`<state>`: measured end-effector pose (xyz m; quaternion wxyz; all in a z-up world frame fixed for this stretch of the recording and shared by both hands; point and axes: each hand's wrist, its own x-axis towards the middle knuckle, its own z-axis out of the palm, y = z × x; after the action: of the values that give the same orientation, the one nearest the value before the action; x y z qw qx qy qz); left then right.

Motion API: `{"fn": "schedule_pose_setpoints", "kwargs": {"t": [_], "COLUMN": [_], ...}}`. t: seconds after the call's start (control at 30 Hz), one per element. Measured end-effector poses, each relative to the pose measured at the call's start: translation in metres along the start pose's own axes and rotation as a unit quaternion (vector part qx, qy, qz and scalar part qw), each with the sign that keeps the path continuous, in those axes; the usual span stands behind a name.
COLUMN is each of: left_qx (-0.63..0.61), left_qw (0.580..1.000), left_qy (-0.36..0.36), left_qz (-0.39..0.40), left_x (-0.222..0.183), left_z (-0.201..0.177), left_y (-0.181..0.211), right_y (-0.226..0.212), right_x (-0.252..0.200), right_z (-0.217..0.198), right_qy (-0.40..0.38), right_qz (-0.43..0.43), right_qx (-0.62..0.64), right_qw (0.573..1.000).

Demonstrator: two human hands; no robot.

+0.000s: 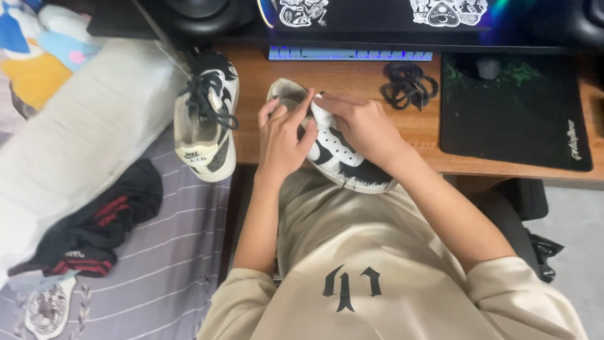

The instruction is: Cleaning shoe insoles by removing them from sneakers and wiping them with a cloth.

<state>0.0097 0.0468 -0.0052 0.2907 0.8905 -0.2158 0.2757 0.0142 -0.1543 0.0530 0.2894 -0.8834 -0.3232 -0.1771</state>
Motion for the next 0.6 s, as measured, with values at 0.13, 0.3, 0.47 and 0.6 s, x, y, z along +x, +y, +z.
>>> {"fn": "schedule_pose_setpoints", "kwargs": {"t": [0.13,0.3,0.47,0.6], "left_qx": [-0.015,-0.028,-0.011,-0.004], "left_qw": [1.0,0.999,1.0,1.0], "left_qy": [-0.012,-0.02,-0.009,-0.019], "left_qz": [-0.003,-0.001,-0.001,-0.01], "left_x": [0.0,0.002,-0.002,-0.004], "left_z": [-0.002,-0.005,0.012,0.022], "left_y": [0.003,0.002,-0.014,-0.026], "right_y": [-0.005,-0.011,-0.006,0.019], "right_x": [-0.03,-0.037,0.012,0.033], "right_z": [-0.021,-0.037,-0.001,0.02], "right_qy": [-0.033,-0.059,-0.039,-0.08], "right_qz": [0.008,0.027,0.043,0.102], "right_qx": [-0.031,-0.037,0.003,-0.021], "right_qw": [0.999,0.997,0.998,0.991]}}
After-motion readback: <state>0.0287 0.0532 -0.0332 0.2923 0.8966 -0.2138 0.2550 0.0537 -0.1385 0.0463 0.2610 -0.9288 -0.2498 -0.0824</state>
